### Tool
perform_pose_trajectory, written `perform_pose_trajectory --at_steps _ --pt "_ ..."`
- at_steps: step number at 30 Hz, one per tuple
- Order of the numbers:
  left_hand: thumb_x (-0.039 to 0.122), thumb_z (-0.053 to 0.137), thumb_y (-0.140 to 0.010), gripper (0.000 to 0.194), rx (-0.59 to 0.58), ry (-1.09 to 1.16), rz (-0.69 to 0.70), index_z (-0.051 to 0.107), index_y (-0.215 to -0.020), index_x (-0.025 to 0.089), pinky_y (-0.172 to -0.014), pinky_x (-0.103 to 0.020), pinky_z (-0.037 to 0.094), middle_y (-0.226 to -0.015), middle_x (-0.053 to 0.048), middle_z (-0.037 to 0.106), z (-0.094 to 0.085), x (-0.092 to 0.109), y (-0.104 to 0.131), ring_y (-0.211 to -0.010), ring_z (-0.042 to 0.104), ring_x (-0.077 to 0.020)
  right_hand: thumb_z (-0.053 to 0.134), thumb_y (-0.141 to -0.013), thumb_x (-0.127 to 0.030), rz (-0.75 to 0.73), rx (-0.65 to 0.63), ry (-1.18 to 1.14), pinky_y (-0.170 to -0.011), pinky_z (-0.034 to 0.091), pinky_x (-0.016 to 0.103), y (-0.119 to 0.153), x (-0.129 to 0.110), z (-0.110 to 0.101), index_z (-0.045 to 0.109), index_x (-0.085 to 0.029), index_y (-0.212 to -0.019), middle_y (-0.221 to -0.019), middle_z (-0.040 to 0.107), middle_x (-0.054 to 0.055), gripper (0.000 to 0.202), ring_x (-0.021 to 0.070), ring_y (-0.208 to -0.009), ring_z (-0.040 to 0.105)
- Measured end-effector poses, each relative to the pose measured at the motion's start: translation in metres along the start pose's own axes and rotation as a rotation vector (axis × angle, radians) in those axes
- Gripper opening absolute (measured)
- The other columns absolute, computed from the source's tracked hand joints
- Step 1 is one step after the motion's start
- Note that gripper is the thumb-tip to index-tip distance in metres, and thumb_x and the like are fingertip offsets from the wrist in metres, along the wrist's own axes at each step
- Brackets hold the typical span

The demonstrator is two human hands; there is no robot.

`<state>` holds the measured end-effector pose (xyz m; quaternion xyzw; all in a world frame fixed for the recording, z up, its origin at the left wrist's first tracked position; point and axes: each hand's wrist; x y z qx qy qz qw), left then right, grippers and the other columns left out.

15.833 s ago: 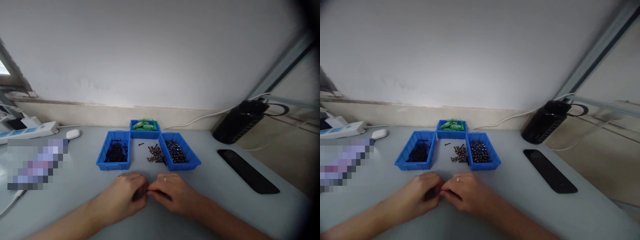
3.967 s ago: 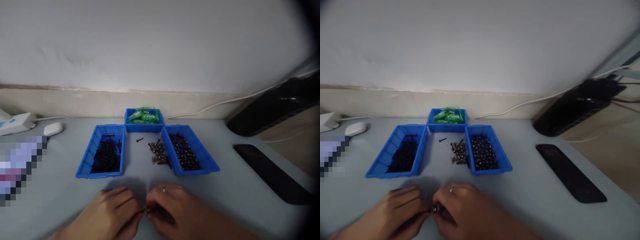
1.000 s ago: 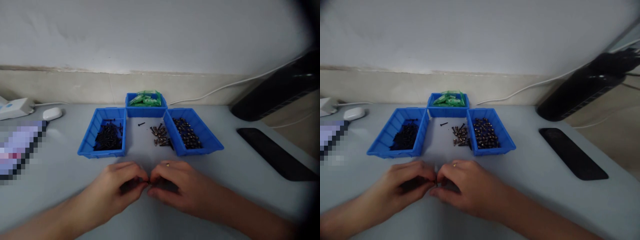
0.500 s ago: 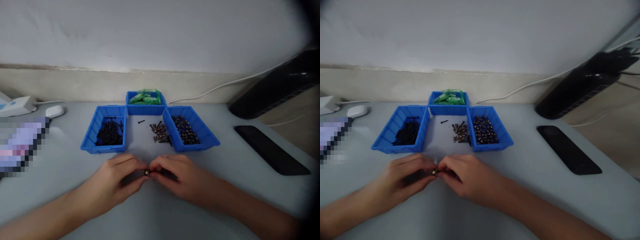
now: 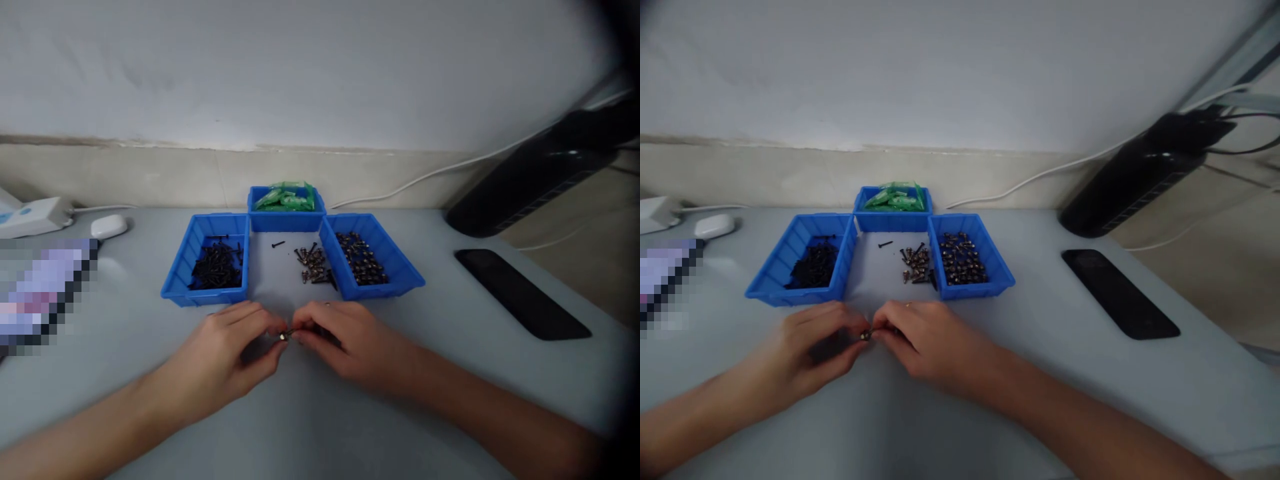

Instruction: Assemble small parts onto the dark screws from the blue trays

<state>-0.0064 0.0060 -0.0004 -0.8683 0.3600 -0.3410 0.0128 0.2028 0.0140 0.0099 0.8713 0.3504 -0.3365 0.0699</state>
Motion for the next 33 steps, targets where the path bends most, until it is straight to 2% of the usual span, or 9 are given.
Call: perform_pose_trajectory --at_steps 9,19,33 --pt "0.019 0.049 -0.086 0.007 -0.089 -0.015 -0.028 0.056 -0.085 0.016 -0.062 -0.024 0.042 -0.076 -0.001 0.055 -0.0012 0.0055 -0.0029 -0.071 0.053 -0.0142 0.048 -0.090 -0.019 -0.108 -0.013 0.093 -0.068 0.040 0.023 0.0017 0.0002 -0.0021 0.057 -0.017 -0.089 -0.080 0.062 0.001 0.009 0.0125 -0.073 0.056" --pt "0.017 0.052 -0.084 0.006 -0.074 -0.024 -0.025 0.052 -0.078 0.017 -0.057 -0.022 0.038 -0.070 0.001 0.052 0.0015 0.0030 -0.0024 -0.065 0.050 -0.0120 0.052 -0.087 -0.015 -0.128 -0.035 0.130 -0.067 0.040 0.023 -0.0014 0.0054 -0.0027 0.057 -0.017 -0.089 -0.080 0.062 0.001 0.006 0.0129 -0.072 0.056" --pt "0.021 0.051 -0.085 0.004 -0.110 -0.085 -0.031 0.053 -0.082 0.019 -0.059 -0.023 0.038 -0.074 0.001 0.053 -0.0014 0.0003 -0.0001 -0.067 0.052 -0.0130 0.050 -0.089 -0.016 -0.156 -0.075 0.173 -0.068 0.040 0.023 -0.0051 0.0083 0.0006 0.057 -0.016 -0.087 -0.079 0.061 0.001 0.007 0.0130 -0.073 0.057"
Point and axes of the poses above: each hand's wrist, its own y-axis away from the middle knuckle, its own z-axis out of the palm, x = y × z
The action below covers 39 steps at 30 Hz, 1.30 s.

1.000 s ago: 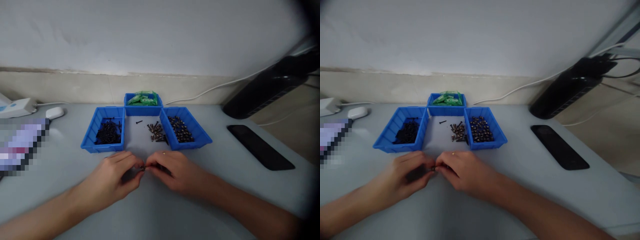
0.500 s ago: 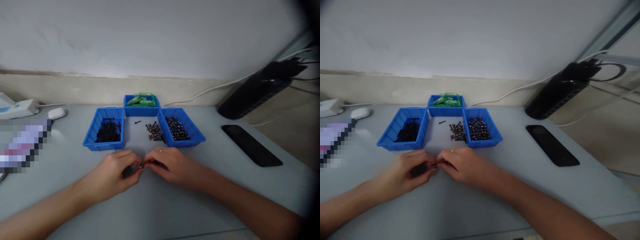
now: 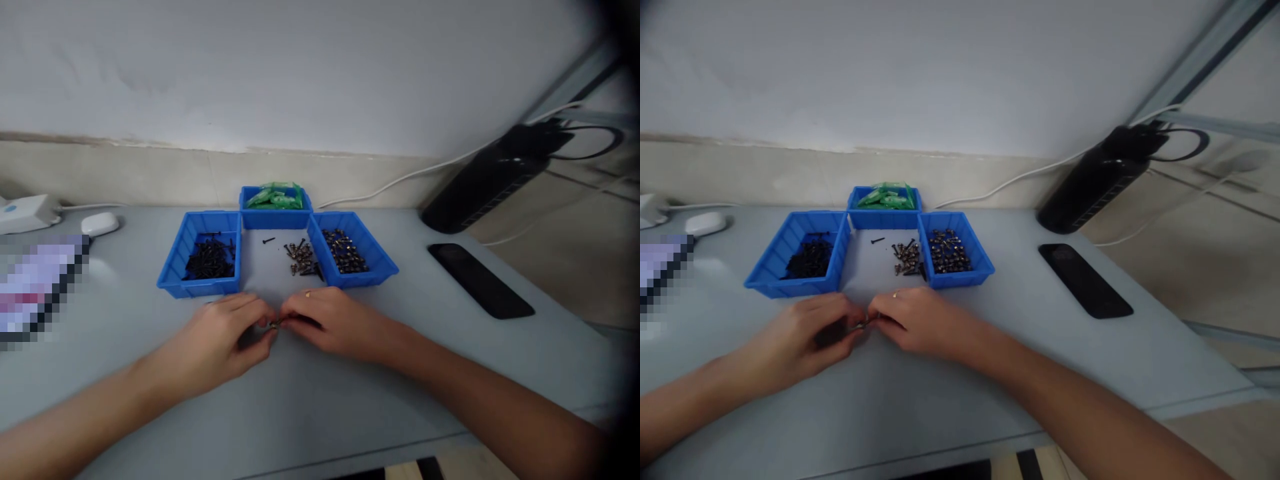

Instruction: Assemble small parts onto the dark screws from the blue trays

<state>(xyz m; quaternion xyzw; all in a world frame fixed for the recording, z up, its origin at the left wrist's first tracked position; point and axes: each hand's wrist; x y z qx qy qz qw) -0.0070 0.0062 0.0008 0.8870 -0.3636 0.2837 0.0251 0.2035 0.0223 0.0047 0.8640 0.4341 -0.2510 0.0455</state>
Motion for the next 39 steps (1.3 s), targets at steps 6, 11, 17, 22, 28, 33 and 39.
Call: perform_pose_trajectory --at_steps 6,11,17,22,28,33,39 --pt "0.023 0.050 -0.087 0.009 -0.001 -0.058 0.014 0.054 -0.081 0.018 -0.059 -0.025 0.038 -0.073 0.000 0.054 -0.002 0.000 -0.001 -0.066 0.051 -0.0141 0.051 -0.088 -0.016 0.017 0.025 -0.011 -0.069 0.041 0.024 0.000 -0.001 0.001 0.059 -0.017 -0.088 -0.081 0.063 0.001 0.008 0.0134 -0.075 0.057" --pt "0.022 0.050 -0.087 0.008 0.021 -0.029 0.023 0.055 -0.082 0.018 -0.059 -0.024 0.039 -0.074 0.000 0.054 -0.003 -0.002 -0.002 -0.067 0.052 -0.0138 0.053 -0.087 -0.017 0.037 0.062 -0.023 -0.066 0.039 0.022 0.000 0.000 0.001 0.058 -0.017 -0.084 -0.077 0.062 0.000 0.005 0.0122 -0.071 0.056" --pt "0.022 0.050 -0.089 0.009 0.082 0.068 0.091 0.058 -0.090 0.017 -0.064 -0.025 0.043 -0.076 -0.001 0.056 0.000 -0.001 -0.001 -0.071 0.054 -0.0140 0.054 -0.082 -0.012 0.062 0.042 -0.092 -0.060 0.037 0.020 -0.002 -0.001 0.003 0.055 -0.016 -0.076 -0.071 0.059 -0.001 0.008 0.0101 -0.064 0.054" --pt "0.023 0.051 -0.089 0.010 0.091 0.075 0.097 0.058 -0.092 0.018 -0.064 -0.025 0.044 -0.079 -0.001 0.058 0.001 -0.003 -0.001 -0.074 0.055 -0.0146 0.053 -0.085 -0.015 0.064 0.034 -0.109 -0.061 0.038 0.021 -0.001 -0.003 0.002 0.056 -0.016 -0.078 -0.072 0.061 -0.001 0.008 0.0108 -0.065 0.055" --pt "0.023 0.049 -0.089 0.012 0.056 0.020 0.033 0.059 -0.093 0.017 -0.065 -0.026 0.044 -0.079 -0.002 0.058 -0.001 -0.005 0.001 -0.074 0.056 -0.0157 0.051 -0.086 -0.017 0.092 0.023 -0.050 -0.062 0.038 0.022 -0.002 -0.004 -0.004 0.058 -0.016 -0.080 -0.073 0.062 0.000 0.009 0.0119 -0.066 0.056" --pt "0.020 0.049 -0.088 0.010 0.014 -0.001 0.025 0.059 -0.087 0.016 -0.061 -0.025 0.043 -0.076 -0.002 0.057 -0.001 -0.004 0.000 -0.070 0.055 -0.0153 0.051 -0.086 -0.018 0.057 0.085 -0.019 -0.061 0.039 0.023 -0.002 -0.011 -0.004 0.059 -0.016 -0.080 -0.071 0.060 0.001 0.010 0.0125 -0.065 0.054" --pt "0.014 0.051 -0.085 0.009 0.004 0.025 0.042 0.055 -0.077 0.016 -0.059 -0.024 0.041 -0.073 -0.001 0.056 -0.002 0.003 -0.001 -0.067 0.054 -0.0138 0.051 -0.085 -0.018 -0.008 0.109 -0.026 -0.064 0.040 0.022 0.001 -0.016 -0.001 0.059 -0.016 -0.084 -0.074 0.060 0.001 0.009 0.0121 -0.068 0.055"
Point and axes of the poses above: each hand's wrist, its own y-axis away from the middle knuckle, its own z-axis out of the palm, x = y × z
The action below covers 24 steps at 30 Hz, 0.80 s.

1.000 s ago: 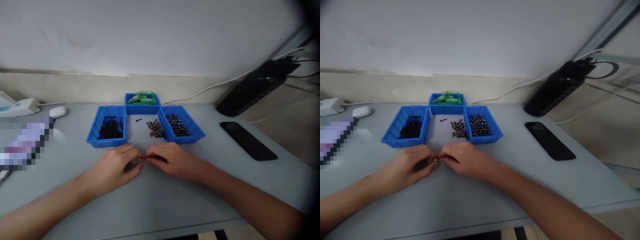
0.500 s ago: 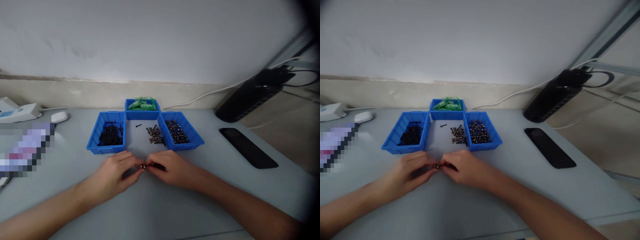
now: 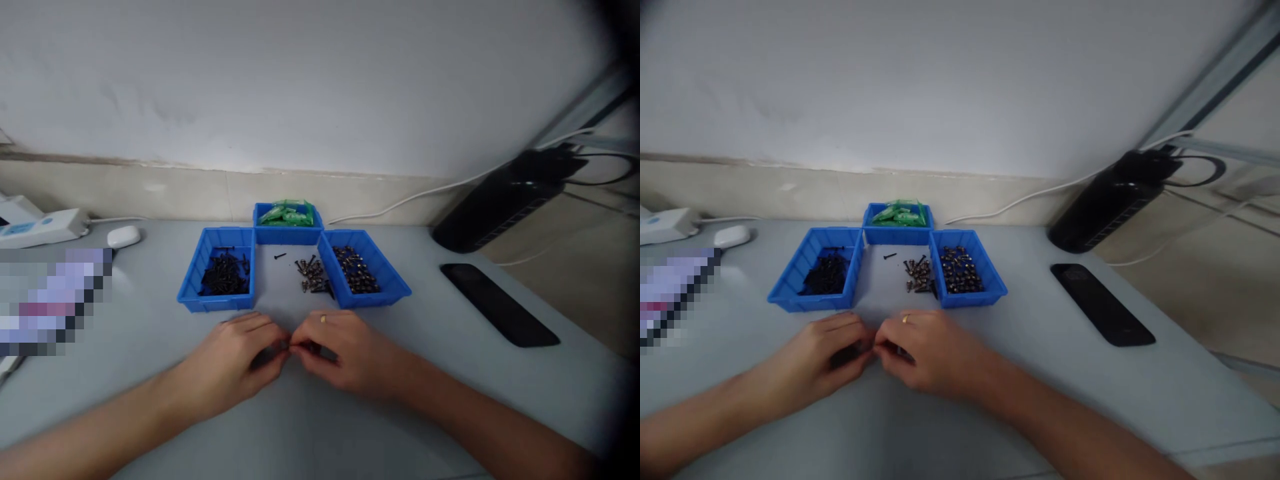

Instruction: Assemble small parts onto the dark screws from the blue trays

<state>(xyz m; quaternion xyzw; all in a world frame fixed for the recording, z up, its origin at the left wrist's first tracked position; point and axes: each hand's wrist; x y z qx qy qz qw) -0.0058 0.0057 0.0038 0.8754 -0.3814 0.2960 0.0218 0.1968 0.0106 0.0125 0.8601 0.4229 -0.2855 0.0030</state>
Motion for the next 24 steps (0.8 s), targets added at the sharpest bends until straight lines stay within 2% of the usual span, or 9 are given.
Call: perform_pose_trajectory --at_steps 5,8,12,20,24 --pt "0.018 0.049 -0.085 0.008 0.038 -0.004 -0.038 0.057 -0.083 0.017 -0.058 -0.024 0.042 -0.076 -0.002 0.056 0.0009 -0.0005 0.0009 -0.068 0.054 -0.0148 0.053 -0.082 -0.016 0.046 0.038 0.024 -0.062 0.039 0.022 0.0009 0.0041 0.0001 0.058 -0.017 -0.081 -0.071 0.060 0.000 0.005 0.0119 -0.065 0.054" --pt "0.020 0.049 -0.086 0.009 0.080 -0.002 -0.028 0.057 -0.088 0.017 -0.059 -0.025 0.042 -0.077 -0.002 0.056 0.0017 -0.0018 0.0021 -0.070 0.054 -0.0149 0.052 -0.082 -0.015 0.096 0.003 0.017 -0.064 0.039 0.023 0.0006 0.0052 0.0001 0.058 -0.017 -0.083 -0.074 0.062 0.001 0.006 0.0126 -0.068 0.056" --pt "0.021 0.049 -0.088 0.009 0.118 0.037 -0.004 0.056 -0.091 0.018 -0.061 -0.024 0.044 -0.080 -0.002 0.056 0.0016 -0.0008 0.0027 -0.071 0.053 -0.0138 0.049 -0.084 -0.014 0.123 -0.053 -0.048 -0.059 0.036 0.021 -0.0011 0.0050 0.0025 0.056 -0.017 -0.080 -0.069 0.059 -0.001 0.009 0.0115 -0.064 0.054" --pt "0.022 0.052 -0.087 0.008 0.129 0.059 0.021 0.057 -0.092 0.018 -0.061 -0.024 0.045 -0.082 -0.001 0.058 0.0023 -0.0003 0.0016 -0.070 0.055 -0.0127 0.051 -0.083 -0.014 0.126 -0.063 -0.089 -0.054 0.032 0.020 -0.0056 0.0079 0.0049 0.055 -0.016 -0.068 -0.062 0.057 -0.002 0.015 0.0094 -0.056 0.049" --pt "0.021 0.054 -0.085 0.007 0.112 0.052 -0.023 0.056 -0.091 0.018 -0.057 -0.023 0.044 -0.080 0.000 0.060 0.0020 0.0000 0.0027 -0.066 0.055 -0.0125 0.055 -0.081 -0.016 0.177 -0.061 -0.197 -0.057 0.036 0.020 -0.0035 0.0042 -0.0024 0.060 -0.015 -0.077 -0.066 0.060 -0.002 0.007 0.0095 -0.060 0.053"
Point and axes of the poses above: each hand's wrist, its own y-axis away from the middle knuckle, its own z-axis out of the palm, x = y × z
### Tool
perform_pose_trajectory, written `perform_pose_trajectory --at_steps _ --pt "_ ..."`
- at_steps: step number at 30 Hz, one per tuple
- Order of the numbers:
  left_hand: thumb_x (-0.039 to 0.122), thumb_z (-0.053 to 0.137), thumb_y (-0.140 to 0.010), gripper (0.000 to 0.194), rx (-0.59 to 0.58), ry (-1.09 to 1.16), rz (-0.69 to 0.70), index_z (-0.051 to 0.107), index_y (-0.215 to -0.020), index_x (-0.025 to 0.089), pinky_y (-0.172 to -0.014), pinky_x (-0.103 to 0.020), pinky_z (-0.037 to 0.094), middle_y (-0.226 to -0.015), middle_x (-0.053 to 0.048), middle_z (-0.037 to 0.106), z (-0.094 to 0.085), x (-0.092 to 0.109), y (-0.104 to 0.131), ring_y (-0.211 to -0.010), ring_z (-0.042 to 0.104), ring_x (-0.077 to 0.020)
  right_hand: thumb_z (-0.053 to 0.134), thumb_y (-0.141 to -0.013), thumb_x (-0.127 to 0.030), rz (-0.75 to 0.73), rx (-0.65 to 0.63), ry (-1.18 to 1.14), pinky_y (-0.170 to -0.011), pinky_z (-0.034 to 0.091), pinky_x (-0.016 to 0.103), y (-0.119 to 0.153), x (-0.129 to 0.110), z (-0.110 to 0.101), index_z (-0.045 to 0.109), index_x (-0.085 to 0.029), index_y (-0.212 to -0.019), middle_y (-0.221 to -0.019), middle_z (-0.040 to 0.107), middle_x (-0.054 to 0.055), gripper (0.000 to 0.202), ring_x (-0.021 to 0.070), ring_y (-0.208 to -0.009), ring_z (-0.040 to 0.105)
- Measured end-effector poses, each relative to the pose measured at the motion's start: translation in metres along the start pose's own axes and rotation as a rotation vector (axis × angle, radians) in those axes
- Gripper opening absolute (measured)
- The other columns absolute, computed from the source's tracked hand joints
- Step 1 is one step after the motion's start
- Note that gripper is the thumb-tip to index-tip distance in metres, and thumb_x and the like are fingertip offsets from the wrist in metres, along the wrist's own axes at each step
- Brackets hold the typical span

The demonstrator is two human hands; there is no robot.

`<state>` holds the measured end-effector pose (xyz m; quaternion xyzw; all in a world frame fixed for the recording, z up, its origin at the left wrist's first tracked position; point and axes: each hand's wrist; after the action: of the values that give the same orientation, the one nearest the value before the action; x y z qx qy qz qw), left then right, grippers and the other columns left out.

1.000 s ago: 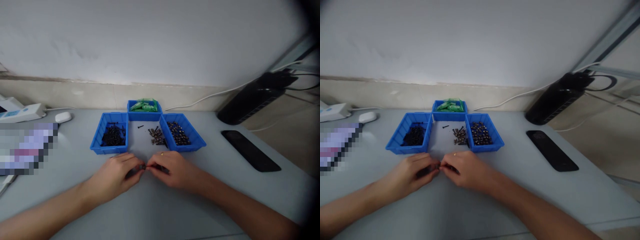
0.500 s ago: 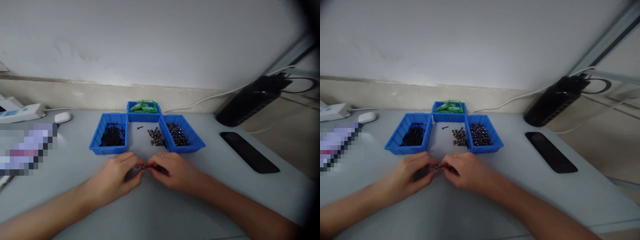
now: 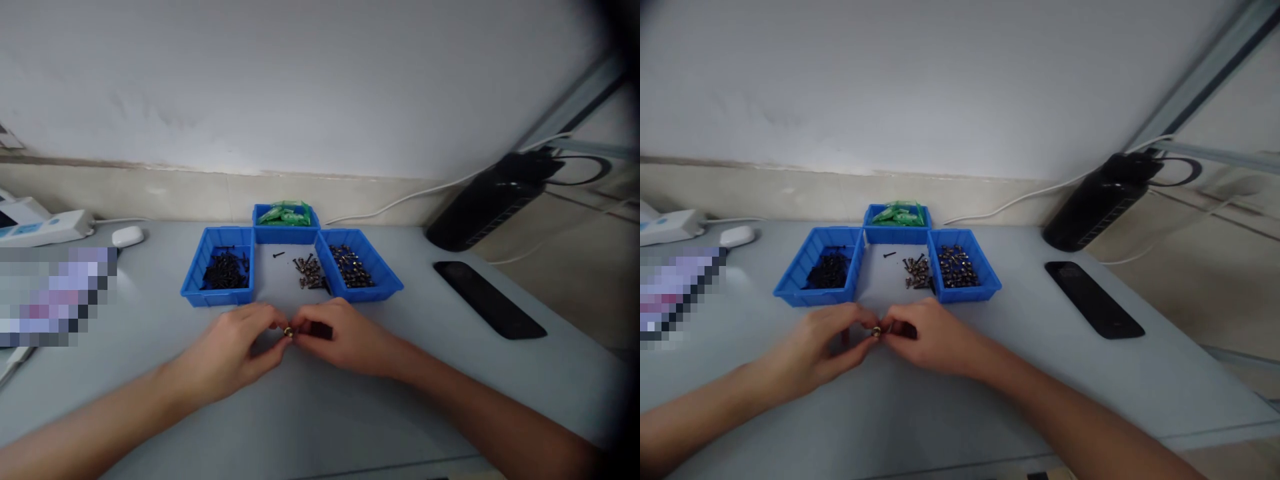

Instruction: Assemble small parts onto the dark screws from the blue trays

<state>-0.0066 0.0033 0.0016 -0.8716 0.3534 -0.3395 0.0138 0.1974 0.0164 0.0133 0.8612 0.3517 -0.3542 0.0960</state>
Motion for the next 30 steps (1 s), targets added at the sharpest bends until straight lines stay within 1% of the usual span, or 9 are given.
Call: perform_pose_trajectory --at_steps 3,7,10,14,17,19,22,25,30 --pt "0.021 0.054 -0.085 0.006 -0.003 -0.035 0.029 0.056 -0.090 0.018 -0.058 -0.024 0.044 -0.076 0.000 0.059 -0.0012 -0.0002 -0.0001 -0.067 0.056 -0.0134 0.054 -0.084 -0.021 0.039 -0.043 -0.090 -0.054 0.036 0.019 0.0023 -0.0024 -0.0042 0.062 -0.015 -0.082 -0.064 0.060 -0.003 0.010 0.0087 -0.057 0.052" --pt "0.022 0.052 -0.087 0.006 -0.013 -0.053 0.091 0.056 -0.090 0.019 -0.061 -0.026 0.045 -0.078 -0.001 0.060 -0.0012 -0.0019 -0.0004 -0.072 0.057 -0.0156 0.054 -0.086 -0.028 0.063 -0.092 -0.125 -0.050 0.033 0.019 0.0013 -0.0029 -0.0045 0.061 -0.015 -0.079 -0.062 0.057 -0.004 0.016 0.0082 -0.055 0.049" --pt "0.024 0.051 -0.089 0.007 -0.026 -0.069 0.099 0.056 -0.088 0.019 -0.060 -0.027 0.044 -0.077 -0.002 0.059 -0.0007 -0.0034 -0.0006 -0.071 0.057 -0.0166 0.054 -0.086 -0.025 0.093 -0.070 -0.105 -0.049 0.032 0.019 -0.0006 -0.0028 -0.0027 0.062 -0.016 -0.077 -0.062 0.058 -0.004 0.015 0.0082 -0.055 0.049" --pt "0.024 0.049 -0.090 0.011 -0.073 -0.125 0.045 0.056 -0.084 0.018 -0.057 -0.026 0.042 -0.074 -0.002 0.056 -0.0025 -0.0039 -0.0007 -0.069 0.055 -0.0163 0.054 -0.085 -0.022 0.101 -0.039 -0.127 -0.054 0.037 0.019 -0.0007 -0.0013 -0.0024 0.062 -0.017 -0.085 -0.067 0.062 -0.003 0.009 0.0094 -0.059 0.054" --pt "0.021 0.045 -0.091 0.016 -0.106 -0.114 0.045 0.054 -0.079 0.017 -0.058 -0.026 0.041 -0.072 -0.001 0.055 -0.0045 -0.0030 -0.0013 -0.068 0.053 -0.0152 0.054 -0.085 -0.022 0.094 -0.019 -0.112 -0.057 0.039 0.019 0.0008 0.0002 -0.0031 0.062 -0.018 -0.089 -0.069 0.064 -0.003 0.010 0.0094 -0.062 0.056" --pt "0.021 0.044 -0.091 0.016 -0.124 -0.101 0.038 0.054 -0.080 0.017 -0.059 -0.027 0.040 -0.073 -0.001 0.054 -0.0051 -0.0020 -0.0021 -0.069 0.053 -0.0154 0.055 -0.085 -0.022 0.086 -0.012 -0.091 -0.059 0.040 0.019 0.0015 0.0008 -0.0032 0.062 -0.018 -0.090 -0.070 0.064 -0.003 0.010 0.0093 -0.063 0.057" --pt "0.021 0.042 -0.092 0.017 -0.113 -0.084 0.025 0.054 -0.081 0.016 -0.060 -0.027 0.040 -0.074 -0.002 0.054 -0.0047 -0.0011 -0.0029 -0.070 0.052 -0.0156 0.056 -0.084 -0.021 0.088 -0.025 -0.069 -0.060 0.041 0.020 0.0015 0.0007 -0.0025 0.062 -0.018 -0.090 -0.070 0.065 -0.002 0.009 0.0098 -0.065 0.058" --pt "0.021 0.040 -0.093 0.019 -0.081 -0.071 0.043 0.055 -0.082 0.016 -0.061 -0.027 0.040 -0.074 -0.002 0.053 -0.0039 -0.0013 -0.0024 -0.069 0.052 -0.0152 0.056 -0.084 -0.023 0.090 -0.036 -0.053 -0.060 0.041 0.020 0.0009 -0.0001 -0.0022 0.061 -0.017 -0.088 -0.071 0.065 -0.002 0.008 0.0102 -0.065 0.058" --pt "0.021 0.045 -0.092 0.013 -0.038 -0.055 0.070 0.057 -0.087 0.016 -0.062 -0.027 0.042 -0.076 -0.002 0.056 -0.0040 -0.0022 -0.0006 -0.071 0.053 -0.0151 0.056 -0.084 -0.020 0.074 -0.006 -0.037 -0.059 0.040 0.020 0.0006 -0.0017 -0.0042 0.061 -0.017 -0.091 -0.070 0.064 -0.002 0.010 0.0097 -0.064 0.058"
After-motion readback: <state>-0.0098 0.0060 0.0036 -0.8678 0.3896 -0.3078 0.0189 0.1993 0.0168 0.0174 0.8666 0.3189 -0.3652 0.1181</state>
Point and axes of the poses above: each hand's wrist, its own y-axis away from the middle knuckle, its own z-axis out of the palm, x = y × z
